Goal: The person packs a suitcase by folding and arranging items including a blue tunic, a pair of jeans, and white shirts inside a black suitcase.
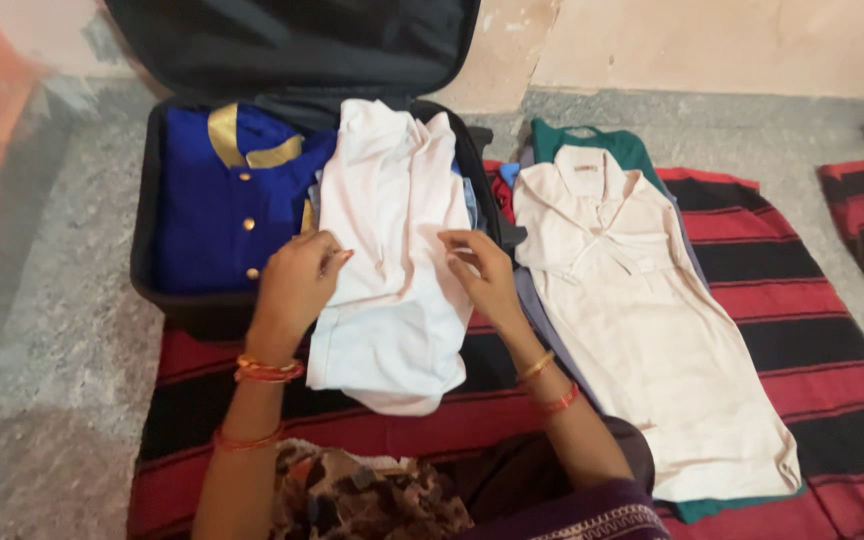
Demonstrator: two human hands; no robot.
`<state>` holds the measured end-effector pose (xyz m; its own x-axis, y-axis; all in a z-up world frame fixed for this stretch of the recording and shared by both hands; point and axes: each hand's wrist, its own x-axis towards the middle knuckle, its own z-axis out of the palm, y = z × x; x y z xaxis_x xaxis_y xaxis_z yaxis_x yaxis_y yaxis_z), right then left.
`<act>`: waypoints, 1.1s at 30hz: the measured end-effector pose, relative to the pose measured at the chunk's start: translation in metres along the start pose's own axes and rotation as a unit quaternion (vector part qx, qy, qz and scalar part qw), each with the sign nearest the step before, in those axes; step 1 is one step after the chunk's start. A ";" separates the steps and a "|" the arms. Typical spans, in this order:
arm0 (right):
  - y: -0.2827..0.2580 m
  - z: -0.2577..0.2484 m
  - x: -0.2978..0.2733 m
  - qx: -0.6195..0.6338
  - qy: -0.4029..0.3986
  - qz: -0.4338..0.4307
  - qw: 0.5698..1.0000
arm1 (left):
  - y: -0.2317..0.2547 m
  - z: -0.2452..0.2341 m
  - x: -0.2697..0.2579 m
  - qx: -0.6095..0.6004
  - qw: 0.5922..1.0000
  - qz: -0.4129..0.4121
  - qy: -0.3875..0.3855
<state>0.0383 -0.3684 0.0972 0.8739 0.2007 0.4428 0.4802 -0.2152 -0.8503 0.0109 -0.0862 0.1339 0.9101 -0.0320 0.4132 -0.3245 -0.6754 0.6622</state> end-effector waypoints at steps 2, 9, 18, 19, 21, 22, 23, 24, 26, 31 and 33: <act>0.016 0.005 0.033 -0.038 0.001 -0.012 0.999 | 0.000 0.019 0.020 -0.010 0.994 0.098 0.044; 0.115 0.028 0.159 -0.191 0.039 -0.031 0.980 | -0.020 0.089 0.060 0.039 0.991 0.127 0.030; 0.205 0.024 0.228 -0.474 -0.076 -0.002 0.877 | -0.024 0.091 0.063 0.024 0.986 0.137 0.091; 0.199 0.026 0.226 -0.435 -0.016 0.060 0.898 | -0.024 0.093 0.063 0.034 0.987 0.124 0.091; 0.177 0.033 0.220 -0.383 0.118 0.058 0.914 | -0.024 0.096 0.064 0.052 0.989 0.098 0.094; 0.163 0.038 0.217 -0.369 0.190 -0.008 0.910 | -0.023 0.097 0.065 0.051 0.990 0.092 0.092; 0.149 0.043 0.216 -0.350 0.258 -0.075 0.897 | -0.023 0.098 0.064 0.049 0.991 0.086 0.090; 0.138 0.048 0.216 -0.301 0.237 -0.058 0.922 | -0.023 0.098 0.063 0.048 0.992 0.080 0.089; 0.130 0.056 0.219 -0.198 0.191 -0.020 0.961 | -0.024 0.097 0.064 0.056 0.991 0.083 0.094; 0.176 0.067 0.237 -0.299 -0.026 0.063 0.952 | -0.024 0.098 0.062 0.057 0.988 0.101 0.107; 0.190 0.071 0.242 -0.352 -0.042 0.014 0.935 | -0.025 0.099 0.061 0.047 0.986 0.113 0.117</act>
<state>0.3356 -0.2930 0.0226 0.8921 0.2533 0.3741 0.4134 -0.7915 -0.4500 0.1003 -0.1446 0.0810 0.7294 -0.0252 0.6836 -0.4760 -0.7364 0.4807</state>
